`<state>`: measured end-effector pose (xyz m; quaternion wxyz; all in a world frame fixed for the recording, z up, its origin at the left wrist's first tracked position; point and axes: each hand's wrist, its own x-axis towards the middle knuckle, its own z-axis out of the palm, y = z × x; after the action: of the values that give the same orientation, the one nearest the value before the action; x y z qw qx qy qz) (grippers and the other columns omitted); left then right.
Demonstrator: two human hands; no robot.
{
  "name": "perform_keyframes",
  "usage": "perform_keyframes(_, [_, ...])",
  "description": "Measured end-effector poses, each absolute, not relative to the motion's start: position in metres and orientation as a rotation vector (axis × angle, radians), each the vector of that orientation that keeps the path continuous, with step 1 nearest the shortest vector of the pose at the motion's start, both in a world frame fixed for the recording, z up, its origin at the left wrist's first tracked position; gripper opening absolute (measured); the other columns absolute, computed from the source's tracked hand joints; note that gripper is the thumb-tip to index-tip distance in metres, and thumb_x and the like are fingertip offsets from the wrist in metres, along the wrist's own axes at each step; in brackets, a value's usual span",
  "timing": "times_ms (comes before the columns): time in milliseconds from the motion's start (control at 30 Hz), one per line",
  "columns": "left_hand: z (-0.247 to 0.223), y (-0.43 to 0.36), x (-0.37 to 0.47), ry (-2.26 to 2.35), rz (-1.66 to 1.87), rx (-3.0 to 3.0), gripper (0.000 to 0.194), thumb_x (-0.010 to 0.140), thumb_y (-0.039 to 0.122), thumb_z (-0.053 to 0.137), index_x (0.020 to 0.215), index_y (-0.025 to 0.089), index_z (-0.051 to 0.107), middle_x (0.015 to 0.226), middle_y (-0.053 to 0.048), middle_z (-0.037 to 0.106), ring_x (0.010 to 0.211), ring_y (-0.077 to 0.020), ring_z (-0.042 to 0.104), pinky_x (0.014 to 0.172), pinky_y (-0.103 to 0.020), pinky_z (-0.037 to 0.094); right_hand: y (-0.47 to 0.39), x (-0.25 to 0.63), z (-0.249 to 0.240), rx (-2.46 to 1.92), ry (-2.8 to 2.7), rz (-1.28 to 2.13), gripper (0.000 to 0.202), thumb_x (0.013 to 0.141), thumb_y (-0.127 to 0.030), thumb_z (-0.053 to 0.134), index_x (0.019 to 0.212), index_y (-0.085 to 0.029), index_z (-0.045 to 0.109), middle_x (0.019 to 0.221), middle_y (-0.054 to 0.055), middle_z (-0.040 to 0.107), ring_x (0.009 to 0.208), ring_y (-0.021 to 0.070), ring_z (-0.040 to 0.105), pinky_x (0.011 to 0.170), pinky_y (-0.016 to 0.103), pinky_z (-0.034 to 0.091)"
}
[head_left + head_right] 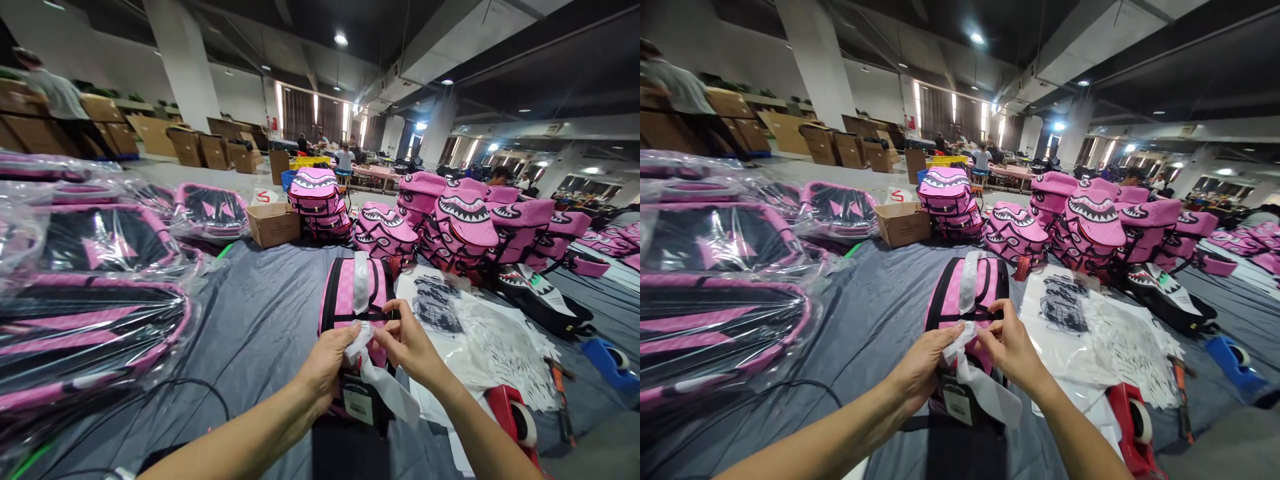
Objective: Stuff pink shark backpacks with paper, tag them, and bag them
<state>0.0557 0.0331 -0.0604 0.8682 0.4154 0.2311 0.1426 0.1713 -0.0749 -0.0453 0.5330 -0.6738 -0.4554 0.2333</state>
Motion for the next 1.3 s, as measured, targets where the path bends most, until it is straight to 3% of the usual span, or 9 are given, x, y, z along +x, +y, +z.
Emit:
perform_keyframes(167, [-0.058,0.033,0.054,0.531,0.274,0.707,0.041,0.057,0.043,0.092,0.064,0.009,0.07,0.055,-0.002,0.065,0.048,-0.0094,0.056,0.05,-0.02,0.044,-0.066,0.161,-0.054,-1.596,-1.107,0.507,0.02,0.09,-0.036,0.052,0.093,-0.025,0.036,0.062,-0.009,0.053,0.051,0.0118,0.053,0.047,0.02,0.036])
perform_keyframes(367, [-0.051,0.033,0.049,0.576,0.198,0.798,0.047,0.049,0.045,0.095,0.063,0.008,0.071,0.054,-0.005,0.067,0.047,-0.0101,0.057,0.049,-0.019,0.044,-0.058,0.158,-0.056,-1.766,-1.257,0.322,0.008,0.087,-0.023,0.044,0.084,-0.025,0.036,0.064,-0.007,0.048,0.051,0.0111,0.046,0.05,0.022,0.032])
perform_keyframes(567, [-0.048,0.027,0.048,0.668,0.221,0.76,0.044,0.064,0.048,0.088,0.068,0.007,0.072,0.061,-0.009,0.072,0.051,-0.0141,0.062,0.053,-0.023,0.048,-0.062,0.156,-0.064,-1.873,-1.143,0.324,0.006,0.084,-0.024,0.052,0.083,-0.023,0.045,0.055,-0.008,0.047,0.045,0.0098,0.043,0.048,0.022,0.028])
perform_keyframes(733, [-0.05,0.027,0.044,0.753,0.149,0.801,0.053,0.065,0.059,0.083,0.064,0.008,0.071,0.057,-0.01,0.07,0.047,-0.018,0.062,0.05,-0.027,0.048,-0.076,0.149,-0.065,-1.526,-0.897,0.758,0.039,0.087,-0.051,0.055,0.107,-0.017,0.059,0.05,-0.008,0.051,0.034,0.0068,0.035,0.036,0.02,0.025])
perform_keyframes(900, [-0.056,0.027,0.044,0.768,0.099,0.873,0.06,0.065,0.068,0.078,0.061,0.009,0.068,0.054,-0.011,0.068,0.045,-0.0163,0.059,0.049,-0.026,0.044,-0.067,0.14,-0.059,-1.181,-0.722,1.276,0.039,0.075,-0.039,0.061,0.104,-0.013,0.065,0.034,-0.014,0.036,0.026,0.0043,0.016,0.029,0.018,0.014])
perform_keyframes(1000, [-0.065,0.025,0.039,0.731,0.086,0.905,0.064,0.066,0.075,0.073,0.072,0.011,0.071,0.065,-0.01,0.072,0.055,-0.0186,0.063,0.058,-0.028,0.048,-0.07,0.141,-0.057,-1.182,-0.736,1.289,0.044,0.075,-0.041,0.061,0.11,-0.016,0.064,0.042,-0.013,0.042,0.029,0.0037,0.022,0.03,0.017,0.015])
perform_keyframes(1100, [-0.07,0.028,0.017,0.57,0.028,1.065,0.07,0.074,0.081,0.058,0.094,0.016,0.073,0.089,-0.009,0.076,0.08,-0.0208,0.069,0.075,-0.029,0.052,-0.098,0.16,-0.075,-1.391,-0.836,1.2,0.056,0.085,-0.06,0.052,0.118,-0.017,0.063,0.044,-0.01,0.046,0.032,0.0064,0.031,0.033,0.017,0.022])
perform_keyframes(1167, [-0.067,0.038,-0.006,0.43,-0.083,1.359,0.067,0.08,0.079,0.053,0.093,0.017,0.074,0.092,-0.008,0.076,0.088,-0.0203,0.068,0.084,-0.028,0.051,-0.128,0.182,-0.105,-1.607,-0.844,1.068,0.065,0.088,-0.069,0.042,0.117,-0.015,0.064,0.039,-0.009,0.043,0.032,0.0086,0.032,0.035,0.019,0.025])
perform_keyframes(1300, [-0.038,0.081,-0.032,0.426,-0.186,1.993,0.065,0.091,0.071,0.04,0.094,0.015,0.074,0.055,-0.003,0.066,0.049,-0.0158,0.058,0.055,-0.026,0.048,-0.181,0.207,-0.19,-2.055,-0.646,0.854,0.052,0.085,-0.061,0.042,0.099,-0.017,0.066,0.042,-0.005,0.045,0.035,0.0122,0.041,0.035,0.021,0.027])
